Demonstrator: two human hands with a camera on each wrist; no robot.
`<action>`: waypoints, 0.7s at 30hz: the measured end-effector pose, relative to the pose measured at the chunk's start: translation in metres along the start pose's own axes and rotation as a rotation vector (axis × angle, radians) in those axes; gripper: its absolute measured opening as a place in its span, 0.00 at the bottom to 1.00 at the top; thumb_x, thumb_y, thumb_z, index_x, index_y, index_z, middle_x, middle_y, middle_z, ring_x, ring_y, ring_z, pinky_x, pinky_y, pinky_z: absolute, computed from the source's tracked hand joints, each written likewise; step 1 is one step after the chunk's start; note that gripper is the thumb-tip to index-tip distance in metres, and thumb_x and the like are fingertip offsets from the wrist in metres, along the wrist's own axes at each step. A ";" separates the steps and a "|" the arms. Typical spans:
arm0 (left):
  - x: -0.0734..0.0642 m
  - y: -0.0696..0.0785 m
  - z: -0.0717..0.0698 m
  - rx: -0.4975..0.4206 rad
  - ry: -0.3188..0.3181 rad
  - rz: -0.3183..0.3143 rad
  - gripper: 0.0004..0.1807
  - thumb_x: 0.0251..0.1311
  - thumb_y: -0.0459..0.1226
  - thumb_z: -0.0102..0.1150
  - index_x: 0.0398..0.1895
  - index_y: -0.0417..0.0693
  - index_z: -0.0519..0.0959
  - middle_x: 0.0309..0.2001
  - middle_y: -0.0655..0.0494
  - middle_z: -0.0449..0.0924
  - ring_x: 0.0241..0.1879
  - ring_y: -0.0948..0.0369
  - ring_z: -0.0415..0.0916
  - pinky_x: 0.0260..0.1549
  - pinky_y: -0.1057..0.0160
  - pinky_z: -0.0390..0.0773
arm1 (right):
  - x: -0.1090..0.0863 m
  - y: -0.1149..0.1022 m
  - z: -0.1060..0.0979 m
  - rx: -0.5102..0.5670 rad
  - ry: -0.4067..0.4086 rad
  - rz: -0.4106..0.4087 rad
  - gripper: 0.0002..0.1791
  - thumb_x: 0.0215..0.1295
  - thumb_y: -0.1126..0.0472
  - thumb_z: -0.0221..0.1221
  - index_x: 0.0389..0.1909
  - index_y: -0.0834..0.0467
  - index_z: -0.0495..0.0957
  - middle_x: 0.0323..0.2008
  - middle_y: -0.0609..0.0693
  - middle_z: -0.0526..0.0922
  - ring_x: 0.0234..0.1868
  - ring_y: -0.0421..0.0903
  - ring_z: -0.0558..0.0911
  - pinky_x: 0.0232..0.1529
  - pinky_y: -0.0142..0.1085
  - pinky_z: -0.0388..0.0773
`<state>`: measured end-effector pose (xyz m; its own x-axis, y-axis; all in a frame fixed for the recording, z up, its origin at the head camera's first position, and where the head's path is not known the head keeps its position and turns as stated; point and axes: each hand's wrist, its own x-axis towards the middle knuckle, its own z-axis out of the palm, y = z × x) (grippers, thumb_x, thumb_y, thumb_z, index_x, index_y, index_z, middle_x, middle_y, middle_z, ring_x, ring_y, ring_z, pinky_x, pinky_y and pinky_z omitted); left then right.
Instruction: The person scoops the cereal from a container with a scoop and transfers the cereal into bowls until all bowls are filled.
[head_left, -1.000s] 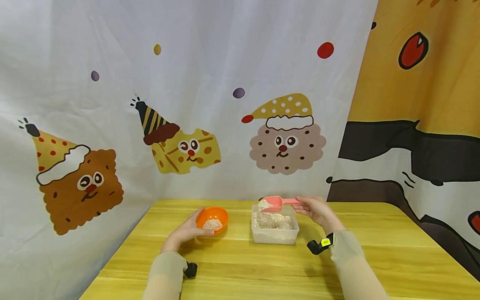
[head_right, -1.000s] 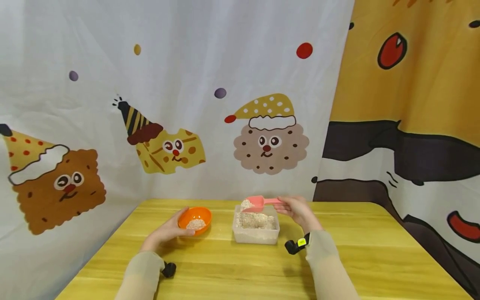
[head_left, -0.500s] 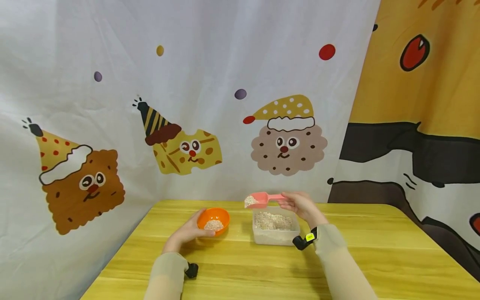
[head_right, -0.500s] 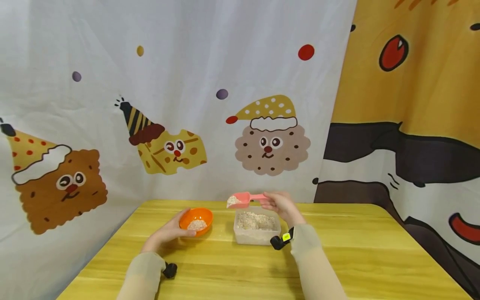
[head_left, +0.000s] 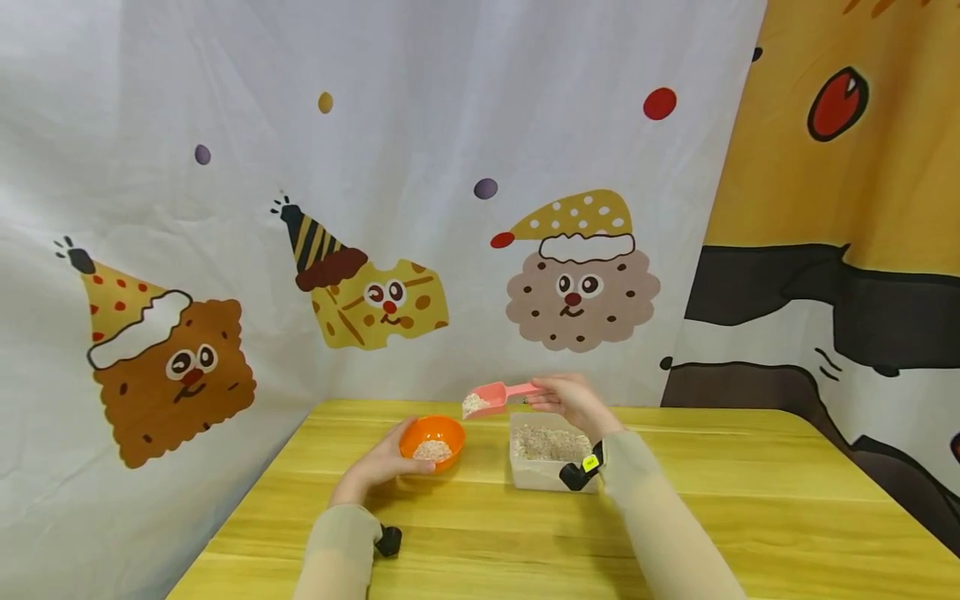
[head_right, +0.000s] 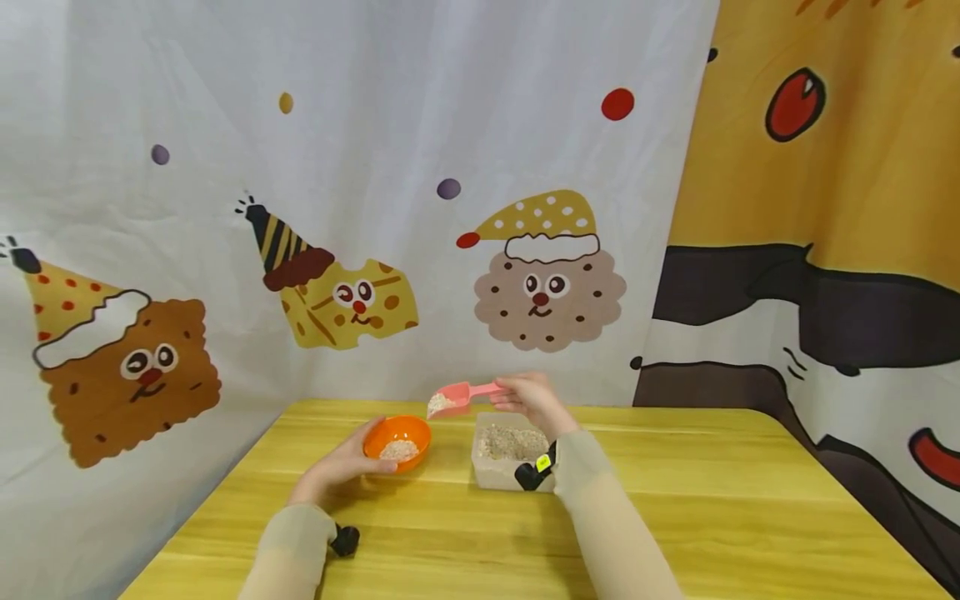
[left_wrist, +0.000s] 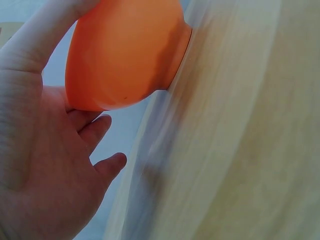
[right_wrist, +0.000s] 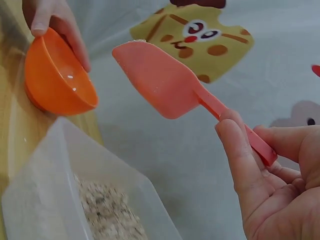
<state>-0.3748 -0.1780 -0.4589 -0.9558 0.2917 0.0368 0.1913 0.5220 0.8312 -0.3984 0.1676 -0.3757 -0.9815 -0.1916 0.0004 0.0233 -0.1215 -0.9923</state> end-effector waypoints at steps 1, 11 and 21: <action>0.000 0.000 0.000 -0.004 0.000 0.000 0.59 0.45 0.47 0.76 0.77 0.44 0.50 0.74 0.38 0.47 0.70 0.41 0.49 0.64 0.38 0.53 | 0.001 0.000 0.004 -0.007 -0.006 0.001 0.21 0.71 0.68 0.53 0.58 0.80 0.66 0.31 0.57 0.86 0.31 0.45 0.86 0.39 0.36 0.82; 0.002 -0.002 0.000 0.011 -0.001 0.009 0.59 0.44 0.49 0.76 0.77 0.45 0.51 0.74 0.38 0.47 0.70 0.41 0.50 0.64 0.37 0.54 | 0.012 -0.003 0.035 -0.111 -0.029 0.007 0.18 0.69 0.69 0.54 0.53 0.79 0.72 0.31 0.62 0.85 0.34 0.53 0.86 0.44 0.46 0.81; 0.000 -0.002 -0.001 0.025 0.003 -0.007 0.59 0.43 0.52 0.76 0.77 0.50 0.52 0.75 0.41 0.46 0.70 0.42 0.50 0.64 0.37 0.54 | 0.018 0.001 0.062 -0.244 -0.052 -0.002 0.15 0.68 0.69 0.55 0.49 0.78 0.76 0.34 0.71 0.83 0.28 0.51 0.85 0.35 0.41 0.83</action>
<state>-0.3751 -0.1801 -0.4595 -0.9577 0.2859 0.0326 0.1902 0.5440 0.8173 -0.4041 0.1042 -0.3689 -0.9703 -0.2419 0.0027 -0.0316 0.1155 -0.9928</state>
